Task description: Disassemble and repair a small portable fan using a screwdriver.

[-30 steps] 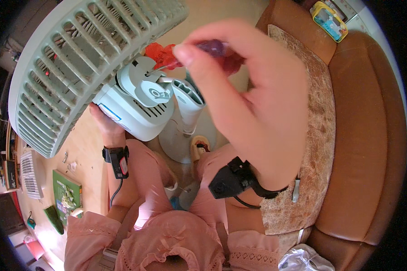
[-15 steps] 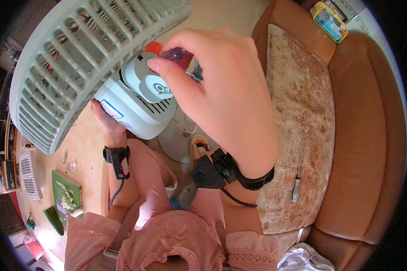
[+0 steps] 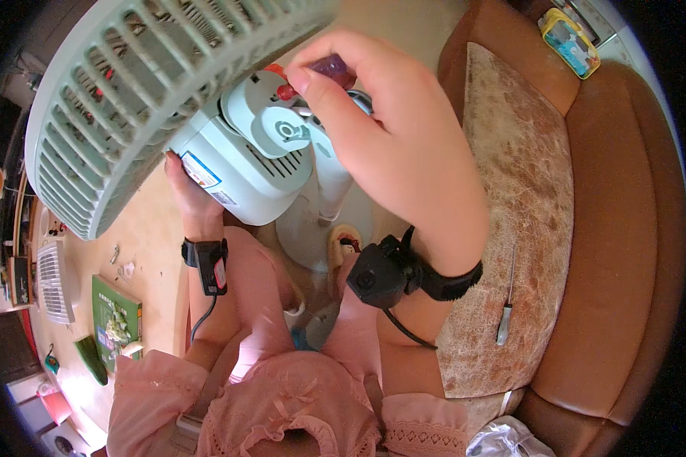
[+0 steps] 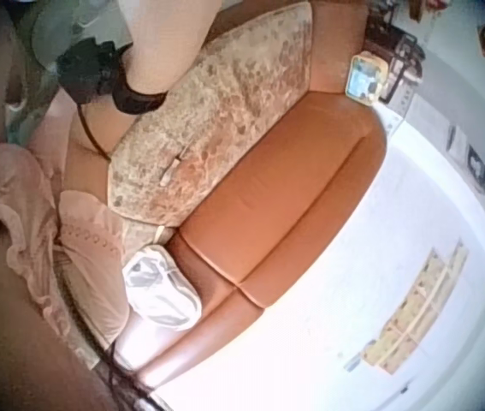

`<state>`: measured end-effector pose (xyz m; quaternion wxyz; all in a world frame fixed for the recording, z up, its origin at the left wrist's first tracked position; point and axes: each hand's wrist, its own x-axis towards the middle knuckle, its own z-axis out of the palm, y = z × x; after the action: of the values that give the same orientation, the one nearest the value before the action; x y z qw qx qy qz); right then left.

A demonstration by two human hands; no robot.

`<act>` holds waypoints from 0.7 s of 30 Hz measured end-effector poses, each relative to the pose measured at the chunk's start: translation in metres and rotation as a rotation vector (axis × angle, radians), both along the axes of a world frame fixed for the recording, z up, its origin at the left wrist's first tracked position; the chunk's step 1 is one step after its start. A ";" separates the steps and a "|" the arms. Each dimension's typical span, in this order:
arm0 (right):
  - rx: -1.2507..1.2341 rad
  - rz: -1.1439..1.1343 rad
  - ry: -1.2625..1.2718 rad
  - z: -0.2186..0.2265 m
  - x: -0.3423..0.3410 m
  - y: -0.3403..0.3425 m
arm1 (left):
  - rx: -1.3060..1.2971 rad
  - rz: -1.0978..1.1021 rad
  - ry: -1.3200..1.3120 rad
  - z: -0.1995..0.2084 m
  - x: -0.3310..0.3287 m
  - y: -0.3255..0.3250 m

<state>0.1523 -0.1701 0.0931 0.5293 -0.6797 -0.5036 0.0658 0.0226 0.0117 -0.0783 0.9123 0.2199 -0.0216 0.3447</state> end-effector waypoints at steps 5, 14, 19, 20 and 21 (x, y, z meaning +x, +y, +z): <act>-0.161 -0.095 0.122 0.001 0.003 0.008 | -0.183 0.211 0.371 0.023 -0.002 -0.009; 0.038 -0.119 0.140 -0.002 0.004 0.014 | 0.161 0.043 0.198 0.015 0.002 -0.005; 0.303 -0.286 0.166 0.004 0.016 0.004 | 0.046 0.058 0.271 0.026 0.007 -0.008; 0.418 -0.384 0.057 0.008 0.015 -0.002 | 0.040 0.060 0.263 0.028 0.007 -0.010; 0.543 -0.457 -0.024 0.002 0.015 0.000 | 0.028 0.080 0.293 0.025 -0.001 -0.005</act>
<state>0.1668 -0.1697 0.0952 0.6858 -0.6100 -0.3438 -0.1984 0.0215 0.0072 -0.0531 0.8881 0.2811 0.1159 0.3448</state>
